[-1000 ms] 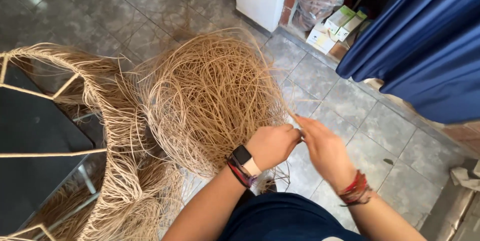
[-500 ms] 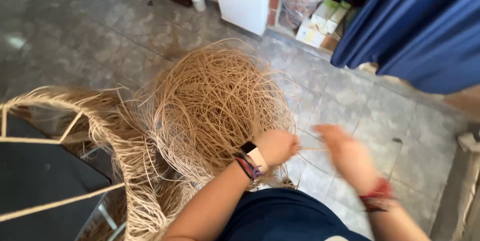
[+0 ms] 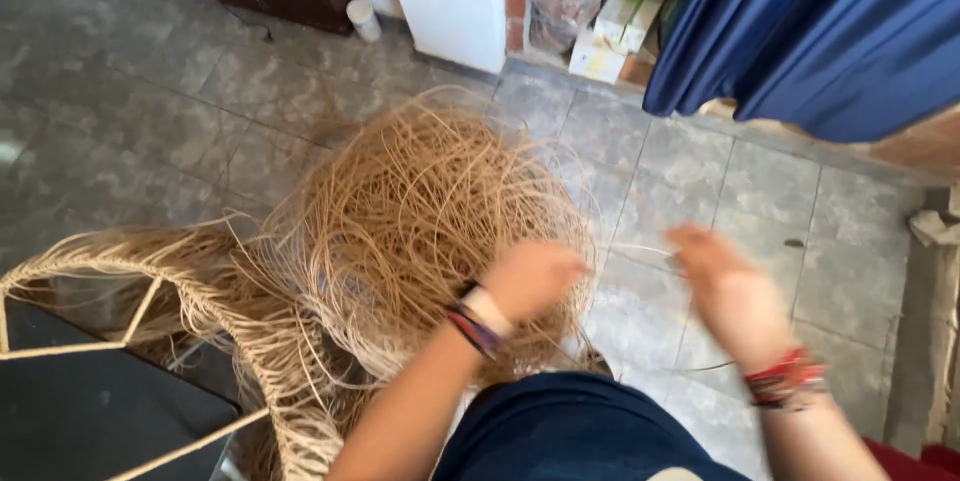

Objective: Weaving natural fiber strands onto a furniture frame to create a wicker structure

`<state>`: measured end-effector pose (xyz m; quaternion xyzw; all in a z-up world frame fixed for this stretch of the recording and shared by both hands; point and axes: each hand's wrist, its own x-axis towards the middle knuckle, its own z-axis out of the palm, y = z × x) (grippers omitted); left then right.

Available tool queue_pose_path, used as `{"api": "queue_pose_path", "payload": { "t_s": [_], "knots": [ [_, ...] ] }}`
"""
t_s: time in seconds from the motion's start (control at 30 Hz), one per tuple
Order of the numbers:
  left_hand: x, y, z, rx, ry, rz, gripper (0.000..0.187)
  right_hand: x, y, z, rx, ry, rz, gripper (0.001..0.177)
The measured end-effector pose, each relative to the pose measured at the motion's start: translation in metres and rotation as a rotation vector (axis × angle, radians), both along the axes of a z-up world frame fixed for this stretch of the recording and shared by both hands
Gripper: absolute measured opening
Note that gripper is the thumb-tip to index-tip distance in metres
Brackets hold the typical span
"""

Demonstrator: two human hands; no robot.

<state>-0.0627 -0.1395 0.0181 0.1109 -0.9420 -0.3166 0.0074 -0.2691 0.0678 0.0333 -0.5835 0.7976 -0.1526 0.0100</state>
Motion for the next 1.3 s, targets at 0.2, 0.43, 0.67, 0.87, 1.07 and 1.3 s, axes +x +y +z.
{"api": "queue_pose_path", "payload": {
  "t_s": [0.2,0.43,0.67,0.87,1.07,1.3],
  "knots": [
    [0.002,0.012,0.047,0.250,0.085,0.078,0.031,0.036,-0.007,0.015,0.076,-0.475,-0.148,0.036],
    [0.037,-0.034,0.066,0.250,-0.016,0.523,0.041,-0.032,0.031,0.014,0.144,-0.094,-0.317,0.038],
    [-0.008,0.023,0.071,0.027,0.100,0.134,0.025,0.026,-0.009,0.020,0.085,-0.427,-0.098,0.023],
    [0.011,-0.013,0.087,-0.033,0.061,0.318,0.035,-0.008,0.009,0.041,0.083,-0.485,-0.230,0.039],
    [-0.008,0.010,0.080,-0.086,0.228,0.203,0.031,0.006,-0.002,0.040,0.022,-0.558,-0.088,0.032],
    [0.003,-0.007,0.108,-0.165,-0.182,0.367,0.034,-0.020,0.008,0.042,0.206,-0.497,-0.217,0.045]
  ]
}}
